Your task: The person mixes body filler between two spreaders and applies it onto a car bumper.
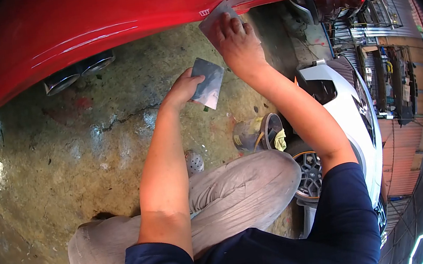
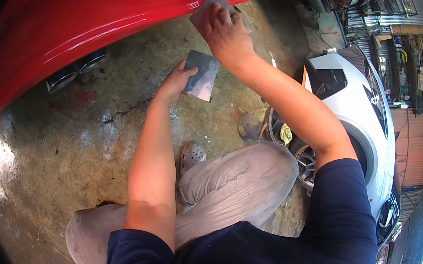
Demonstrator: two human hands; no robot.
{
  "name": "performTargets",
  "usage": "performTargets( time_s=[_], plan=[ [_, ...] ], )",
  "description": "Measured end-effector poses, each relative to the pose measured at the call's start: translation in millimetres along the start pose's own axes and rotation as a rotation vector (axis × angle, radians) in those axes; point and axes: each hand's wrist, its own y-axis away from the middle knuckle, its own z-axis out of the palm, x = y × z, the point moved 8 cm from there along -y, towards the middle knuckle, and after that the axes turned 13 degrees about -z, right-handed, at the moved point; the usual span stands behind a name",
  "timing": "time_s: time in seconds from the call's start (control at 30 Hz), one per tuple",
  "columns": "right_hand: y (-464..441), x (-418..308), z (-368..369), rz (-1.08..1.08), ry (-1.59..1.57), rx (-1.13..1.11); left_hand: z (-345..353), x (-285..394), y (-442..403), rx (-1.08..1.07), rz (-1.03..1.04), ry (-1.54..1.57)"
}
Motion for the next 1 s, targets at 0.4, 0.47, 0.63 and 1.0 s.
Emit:
performTargets(
  time_s=[0.4,0.47,0.63,1.0],
  plan=[
    [28,6,-46,-0.045,-0.556,0.116,0,3,9,-0.007,-0.015,0.019],
    [54,18,-67,-0.019,-0.799,0.199,0,-1,1,-0.018,0.016,0.067],
    [159,41,-38,0.524,-1.504,0.342,19,21,12,-0.058,0.073,0.411],
    [273,15,70,1.269,-2.732,1.423,39,47,44,0.082,0.118,0.565]
  ],
)
